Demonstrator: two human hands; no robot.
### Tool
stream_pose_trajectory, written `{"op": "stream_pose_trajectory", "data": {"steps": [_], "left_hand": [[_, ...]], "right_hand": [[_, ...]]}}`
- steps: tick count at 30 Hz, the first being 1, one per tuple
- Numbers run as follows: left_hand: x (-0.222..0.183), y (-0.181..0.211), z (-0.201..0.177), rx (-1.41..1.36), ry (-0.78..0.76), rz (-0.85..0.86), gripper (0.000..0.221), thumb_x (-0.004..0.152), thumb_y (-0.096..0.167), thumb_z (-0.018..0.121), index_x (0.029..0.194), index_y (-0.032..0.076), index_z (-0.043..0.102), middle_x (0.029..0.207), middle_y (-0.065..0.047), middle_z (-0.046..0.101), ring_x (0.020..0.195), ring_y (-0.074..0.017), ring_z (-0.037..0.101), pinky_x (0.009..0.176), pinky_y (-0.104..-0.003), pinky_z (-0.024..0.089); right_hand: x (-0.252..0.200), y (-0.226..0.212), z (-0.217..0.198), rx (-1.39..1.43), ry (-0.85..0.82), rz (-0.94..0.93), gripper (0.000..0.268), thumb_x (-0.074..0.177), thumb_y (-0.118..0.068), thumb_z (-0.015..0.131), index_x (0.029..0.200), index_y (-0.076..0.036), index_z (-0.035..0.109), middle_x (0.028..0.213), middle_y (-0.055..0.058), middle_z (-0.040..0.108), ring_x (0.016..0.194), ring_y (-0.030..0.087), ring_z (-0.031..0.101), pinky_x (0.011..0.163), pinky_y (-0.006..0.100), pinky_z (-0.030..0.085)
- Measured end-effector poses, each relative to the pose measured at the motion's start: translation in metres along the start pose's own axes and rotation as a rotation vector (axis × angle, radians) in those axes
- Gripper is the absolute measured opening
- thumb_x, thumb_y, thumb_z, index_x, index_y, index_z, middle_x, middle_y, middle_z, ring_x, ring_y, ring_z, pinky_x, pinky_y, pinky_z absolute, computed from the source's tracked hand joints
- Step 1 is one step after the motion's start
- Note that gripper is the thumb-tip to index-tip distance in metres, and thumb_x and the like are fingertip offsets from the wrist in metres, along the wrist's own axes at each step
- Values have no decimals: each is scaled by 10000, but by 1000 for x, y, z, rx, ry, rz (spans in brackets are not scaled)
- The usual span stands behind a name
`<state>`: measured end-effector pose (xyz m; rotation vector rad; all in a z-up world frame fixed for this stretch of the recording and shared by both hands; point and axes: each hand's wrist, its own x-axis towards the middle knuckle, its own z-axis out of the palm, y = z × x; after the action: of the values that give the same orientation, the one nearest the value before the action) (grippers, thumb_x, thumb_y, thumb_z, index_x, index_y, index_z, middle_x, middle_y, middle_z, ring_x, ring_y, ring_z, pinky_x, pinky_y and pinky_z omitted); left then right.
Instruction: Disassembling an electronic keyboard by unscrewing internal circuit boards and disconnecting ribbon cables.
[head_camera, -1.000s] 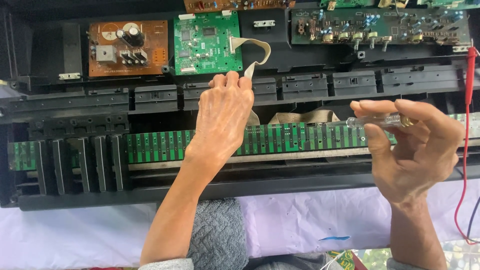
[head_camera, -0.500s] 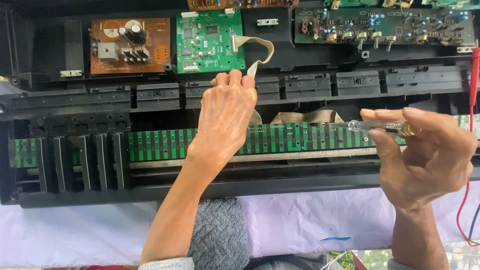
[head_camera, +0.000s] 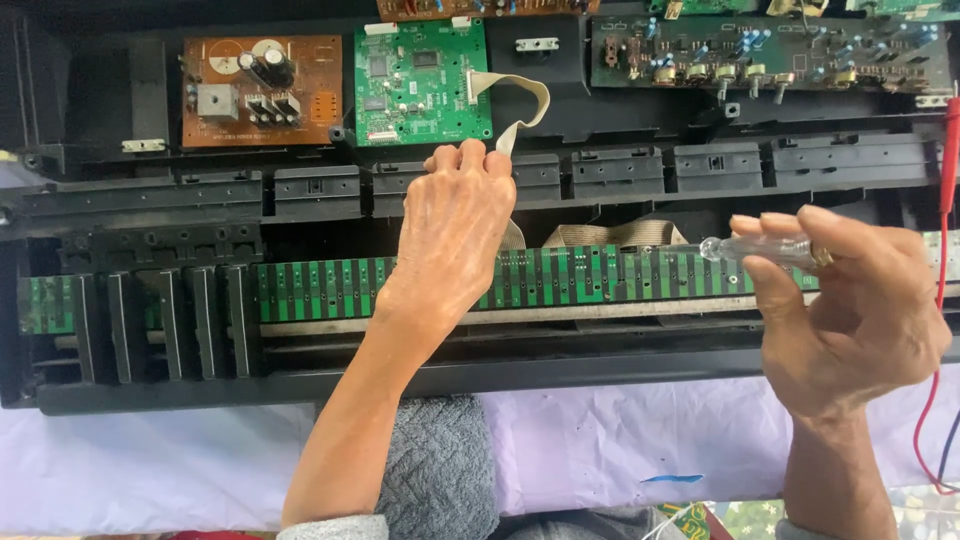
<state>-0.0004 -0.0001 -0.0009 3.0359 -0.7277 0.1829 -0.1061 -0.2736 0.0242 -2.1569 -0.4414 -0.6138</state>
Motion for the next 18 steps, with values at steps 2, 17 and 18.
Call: {"op": "stream_pose_trajectory", "data": {"steps": [2,17,18], "left_hand": [[0,0,1,4,4,-1,326,635,-66,771,937,-42,650,868,-179,619,775,-302,667,486,-343,603],[0,0,1,-1,5,0,336,634,-71,768,949,-53,653,872,-188,625,754,-293,666,488,-342,608],[0,-1,1,3,10,0,337,633,-74,763,950,-51,651,875,-187,621,761,-299,667,492,-344,608]], "right_hand": [[8,-9,4,36,-20,19,486,1021,272,672,1380,95,395,1294,301,540,1219,445,691,1068,463,641],[2,-1,1,56,-19,-23,522,971,314,670,1364,111,393,1249,319,567,1186,453,694,1091,481,628],[6,-4,3,95,-29,-26,558,952,358,619,1368,98,354,1278,369,598,1186,447,680,1124,502,619]]}}
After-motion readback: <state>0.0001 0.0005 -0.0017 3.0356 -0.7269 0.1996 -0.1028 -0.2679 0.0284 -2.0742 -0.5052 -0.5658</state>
